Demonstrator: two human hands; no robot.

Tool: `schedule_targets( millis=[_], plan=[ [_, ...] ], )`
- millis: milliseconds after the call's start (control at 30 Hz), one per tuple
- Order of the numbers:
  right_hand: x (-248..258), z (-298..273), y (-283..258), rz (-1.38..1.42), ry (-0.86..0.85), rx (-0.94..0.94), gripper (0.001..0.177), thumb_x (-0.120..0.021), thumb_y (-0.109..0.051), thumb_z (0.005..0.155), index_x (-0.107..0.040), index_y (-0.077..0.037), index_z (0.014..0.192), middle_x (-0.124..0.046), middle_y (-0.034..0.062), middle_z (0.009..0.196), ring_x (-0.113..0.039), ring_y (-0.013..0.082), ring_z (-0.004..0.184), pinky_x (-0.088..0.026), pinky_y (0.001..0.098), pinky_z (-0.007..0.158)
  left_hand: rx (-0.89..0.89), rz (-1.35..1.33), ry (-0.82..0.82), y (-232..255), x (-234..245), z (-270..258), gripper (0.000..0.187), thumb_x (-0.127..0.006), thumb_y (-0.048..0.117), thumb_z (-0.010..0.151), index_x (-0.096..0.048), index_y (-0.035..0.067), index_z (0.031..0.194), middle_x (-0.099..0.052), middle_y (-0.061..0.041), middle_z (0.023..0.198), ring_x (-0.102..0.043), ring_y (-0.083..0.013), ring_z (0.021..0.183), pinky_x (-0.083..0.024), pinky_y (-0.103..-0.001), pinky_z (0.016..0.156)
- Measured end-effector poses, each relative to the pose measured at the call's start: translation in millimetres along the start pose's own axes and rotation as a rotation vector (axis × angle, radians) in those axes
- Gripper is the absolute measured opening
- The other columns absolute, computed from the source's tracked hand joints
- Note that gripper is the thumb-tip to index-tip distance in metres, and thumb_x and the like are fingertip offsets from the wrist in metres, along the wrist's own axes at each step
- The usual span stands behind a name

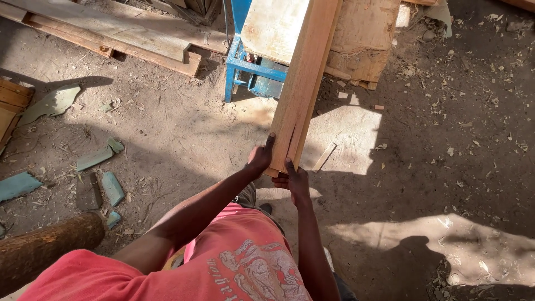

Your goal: Using a vertical bandsaw to cut a thin strip from a long wooden plank.

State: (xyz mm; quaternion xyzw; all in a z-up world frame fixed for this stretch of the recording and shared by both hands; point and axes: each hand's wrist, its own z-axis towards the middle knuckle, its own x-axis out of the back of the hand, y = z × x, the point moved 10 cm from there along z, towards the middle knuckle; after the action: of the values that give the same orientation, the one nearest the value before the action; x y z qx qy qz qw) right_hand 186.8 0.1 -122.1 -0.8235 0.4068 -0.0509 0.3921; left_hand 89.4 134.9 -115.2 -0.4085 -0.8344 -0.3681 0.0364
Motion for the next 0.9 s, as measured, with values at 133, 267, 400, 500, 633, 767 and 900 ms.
schedule_targets(
  millis=[133, 267, 400, 500, 633, 767, 900],
  plan=[
    [-2.9, -2.1, -8.3, 0.007, 0.014, 0.003, 0.068, -0.076, -0.055, 0.091, -0.056, 0.006, 0.113, -0.074, 0.0322, 0.089, -0.077, 0.0406, 0.076, -0.066, 0.0486, 0.064, -0.012, -0.006, -0.001, 0.9, -0.8, 7.0, 0.109, -0.029, 0.095, 0.082, -0.071, -0.002, 0.108, -0.069, -0.028, 0.119, -0.059, -0.0433, 0.127, -0.043, -0.053, 0.111],
    [-4.3, -0.7, -12.1, -0.008, 0.024, -0.005, 0.066, -0.076, -0.056, 0.091, -0.056, 0.004, 0.11, -0.074, 0.0312, 0.087, -0.077, 0.0404, 0.074, -0.066, 0.0484, 0.063, -0.017, -0.043, 0.003, -2.7, -3.9, 16.4, 0.108, -0.031, 0.097, 0.081, -0.071, 0.0, 0.103, -0.069, -0.028, 0.115, -0.059, -0.0443, 0.125, -0.044, -0.054, 0.109],
    [-6.3, -5.3, -20.0, -0.007, 0.041, 0.0, 0.065, -0.076, -0.056, 0.091, -0.056, 0.003, 0.108, -0.074, 0.0309, 0.085, -0.077, 0.0404, 0.073, -0.066, 0.0482, 0.063, -0.018, -0.036, 0.007, 6.2, -1.1, 11.8, 0.107, -0.03, 0.097, 0.081, -0.071, 0.0, 0.102, -0.069, -0.028, 0.114, -0.06, -0.0439, 0.124, -0.044, -0.054, 0.108],
    [-5.8, 0.0, -21.5, -0.01, 0.039, 0.009, 0.065, -0.076, -0.057, 0.091, -0.056, 0.003, 0.108, -0.074, 0.0305, 0.085, -0.077, 0.0398, 0.073, -0.066, 0.0479, 0.062, -0.014, -0.027, 0.005, 6.2, -2.3, 18.3, 0.107, -0.031, 0.096, 0.081, -0.071, 0.0, 0.104, -0.069, -0.028, 0.115, -0.06, -0.0433, 0.125, -0.044, -0.053, 0.109],
    [-7.1, 3.6, -21.2, -0.028, 0.035, -0.003, 0.065, -0.076, -0.057, 0.091, -0.057, 0.002, 0.107, -0.074, 0.0297, 0.084, -0.077, 0.0394, 0.074, -0.066, 0.0473, 0.063, -0.01, -0.046, 0.008, 5.9, -3.6, 23.1, 0.107, -0.032, 0.096, 0.082, -0.071, -0.001, 0.102, -0.069, -0.028, 0.114, -0.06, -0.0437, 0.124, -0.045, -0.053, 0.107],
    [-5.0, 10.1, -21.1, -0.035, 0.04, -0.003, 0.064, -0.074, -0.057, 0.092, -0.056, 0.002, 0.107, -0.074, 0.0316, 0.086, -0.077, 0.0404, 0.075, -0.066, 0.0484, 0.063, -0.004, -0.056, 0.01, 4.3, -6.9, 30.3, 0.106, -0.033, 0.097, 0.081, -0.072, 0.0, 0.101, -0.069, -0.027, 0.113, -0.061, -0.0435, 0.124, -0.045, -0.053, 0.107],
    [-2.9, 17.4, -20.1, -0.048, 0.036, -0.001, 0.065, -0.074, -0.059, 0.092, -0.056, 0.002, 0.107, -0.074, 0.0294, 0.085, -0.077, 0.0387, 0.074, -0.066, 0.0475, 0.064, -0.005, -0.049, 0.01, 10.8, -4.2, 27.8, 0.105, -0.034, 0.094, 0.082, -0.071, -0.001, 0.102, -0.069, -0.028, 0.114, -0.06, -0.0442, 0.124, -0.045, -0.053, 0.107]
  ],
)
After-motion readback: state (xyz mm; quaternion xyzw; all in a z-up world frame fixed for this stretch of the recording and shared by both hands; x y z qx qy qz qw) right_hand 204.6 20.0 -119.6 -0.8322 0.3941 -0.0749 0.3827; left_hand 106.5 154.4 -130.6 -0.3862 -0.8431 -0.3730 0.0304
